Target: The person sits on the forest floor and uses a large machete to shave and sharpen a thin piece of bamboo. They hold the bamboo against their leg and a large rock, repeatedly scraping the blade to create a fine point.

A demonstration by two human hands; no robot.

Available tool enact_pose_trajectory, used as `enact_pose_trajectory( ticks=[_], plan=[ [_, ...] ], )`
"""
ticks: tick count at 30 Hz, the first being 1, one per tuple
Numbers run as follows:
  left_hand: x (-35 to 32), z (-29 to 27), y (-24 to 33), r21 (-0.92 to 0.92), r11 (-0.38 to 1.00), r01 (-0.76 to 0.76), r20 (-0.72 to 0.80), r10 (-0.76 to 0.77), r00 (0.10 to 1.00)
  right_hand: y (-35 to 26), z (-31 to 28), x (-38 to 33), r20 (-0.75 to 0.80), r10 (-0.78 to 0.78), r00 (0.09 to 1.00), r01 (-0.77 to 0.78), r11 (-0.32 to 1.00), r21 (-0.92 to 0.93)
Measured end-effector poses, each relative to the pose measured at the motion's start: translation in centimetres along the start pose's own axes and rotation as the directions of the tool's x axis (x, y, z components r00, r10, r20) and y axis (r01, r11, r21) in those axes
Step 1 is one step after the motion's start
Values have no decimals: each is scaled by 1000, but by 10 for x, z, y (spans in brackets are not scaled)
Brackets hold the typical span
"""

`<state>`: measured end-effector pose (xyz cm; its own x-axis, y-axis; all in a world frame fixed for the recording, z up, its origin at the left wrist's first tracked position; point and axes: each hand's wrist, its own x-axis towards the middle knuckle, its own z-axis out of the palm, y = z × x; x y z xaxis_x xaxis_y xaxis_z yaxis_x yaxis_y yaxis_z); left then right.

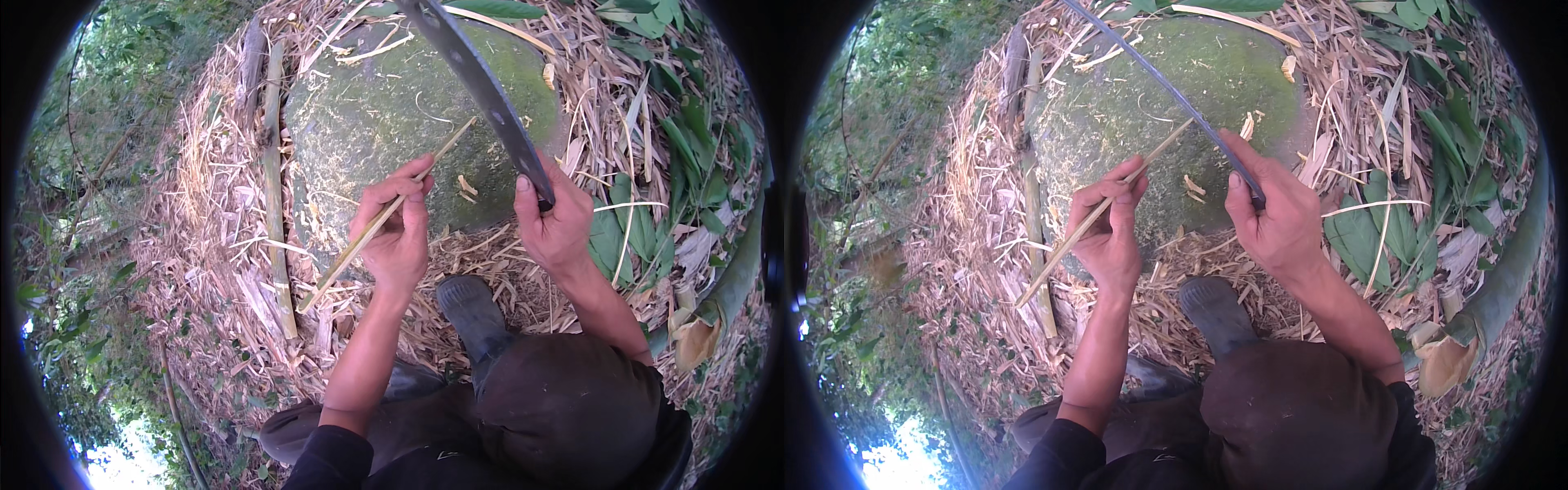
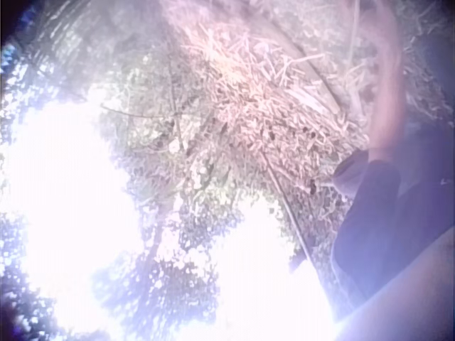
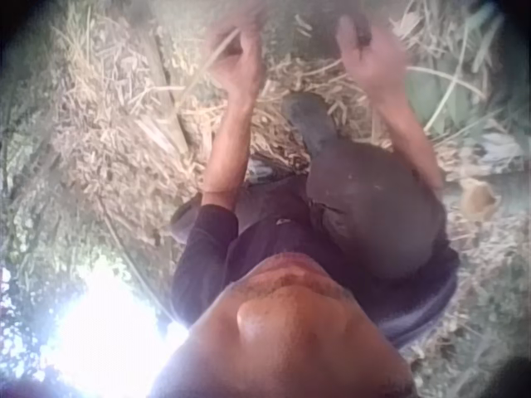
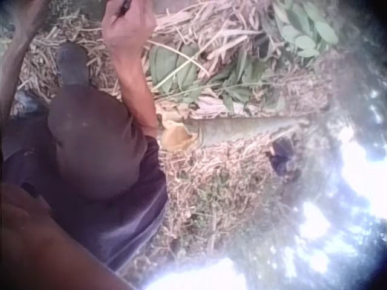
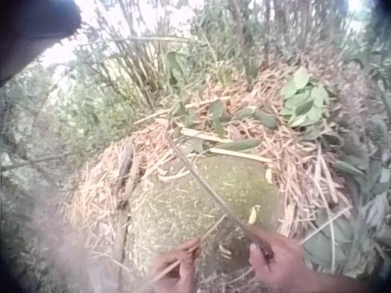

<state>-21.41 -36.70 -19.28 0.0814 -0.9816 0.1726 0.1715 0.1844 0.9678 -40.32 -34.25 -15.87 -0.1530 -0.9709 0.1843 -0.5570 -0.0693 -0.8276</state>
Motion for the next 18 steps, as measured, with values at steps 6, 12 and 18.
enact_pose_trajectory(
  ticks=[6, 12, 18],
  plan=[
    [-1, 4, 6, -33, 999, 28, -19, -28, 999, 15, 5, 10, 146, 20, 989, 6, 986, -169],
    [-5, 4, 5, -46, 998, 37, -27, -38, 999, -1, 2, 5, 40, 21, 999, -19, 998, -53],
    [2, 8, 17, 13, 994, 105, -34, -104, 994, 8, 1, 10, 150, 56, 987, -26, 981, -191]
  ],
)
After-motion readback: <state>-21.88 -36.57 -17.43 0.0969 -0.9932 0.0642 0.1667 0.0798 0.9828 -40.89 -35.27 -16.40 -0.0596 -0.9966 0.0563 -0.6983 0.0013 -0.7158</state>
